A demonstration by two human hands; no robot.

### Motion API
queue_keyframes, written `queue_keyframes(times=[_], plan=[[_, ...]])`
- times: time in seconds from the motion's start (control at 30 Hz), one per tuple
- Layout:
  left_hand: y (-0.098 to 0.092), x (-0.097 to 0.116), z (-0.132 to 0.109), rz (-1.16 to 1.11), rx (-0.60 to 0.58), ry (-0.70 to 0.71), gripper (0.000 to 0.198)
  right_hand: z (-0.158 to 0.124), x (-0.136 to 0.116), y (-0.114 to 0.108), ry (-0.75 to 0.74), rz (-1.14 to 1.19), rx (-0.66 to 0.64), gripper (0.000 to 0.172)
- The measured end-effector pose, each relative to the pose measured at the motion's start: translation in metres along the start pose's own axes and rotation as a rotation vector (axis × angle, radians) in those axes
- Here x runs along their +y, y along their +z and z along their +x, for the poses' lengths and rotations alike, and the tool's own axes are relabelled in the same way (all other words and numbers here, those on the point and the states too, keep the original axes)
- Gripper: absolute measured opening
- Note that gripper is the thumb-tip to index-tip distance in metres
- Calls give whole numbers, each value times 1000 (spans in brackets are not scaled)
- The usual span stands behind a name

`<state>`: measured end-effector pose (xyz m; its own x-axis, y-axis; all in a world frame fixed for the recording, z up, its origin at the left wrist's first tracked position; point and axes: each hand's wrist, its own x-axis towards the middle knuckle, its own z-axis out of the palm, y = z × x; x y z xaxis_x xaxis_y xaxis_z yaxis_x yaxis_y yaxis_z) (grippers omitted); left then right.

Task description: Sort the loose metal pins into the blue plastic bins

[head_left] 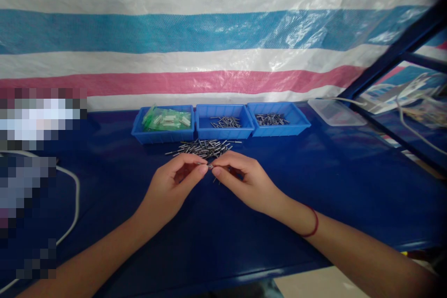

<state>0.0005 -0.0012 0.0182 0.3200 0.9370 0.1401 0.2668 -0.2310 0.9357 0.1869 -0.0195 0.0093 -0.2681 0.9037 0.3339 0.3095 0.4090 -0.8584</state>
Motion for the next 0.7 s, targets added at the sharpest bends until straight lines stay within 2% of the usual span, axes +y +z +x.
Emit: queue_keyframes(times=[0.27, 0.47, 0.6, 0.7], plan=[[0, 0, 0, 98, -15, 17, 16, -2, 1, 1, 50, 35, 84, 8], [-2, -4, 2, 169, -76, 19, 18, -4, -1, -2, -5, -1, 153, 5], [-3, -2, 2, 270, -117, 98, 16, -4, -5, -2, -17, -26, 136, 14], [-4, 2, 1, 345, -82, 134, 17, 0, -3, -4, 98, 113, 149, 20]])
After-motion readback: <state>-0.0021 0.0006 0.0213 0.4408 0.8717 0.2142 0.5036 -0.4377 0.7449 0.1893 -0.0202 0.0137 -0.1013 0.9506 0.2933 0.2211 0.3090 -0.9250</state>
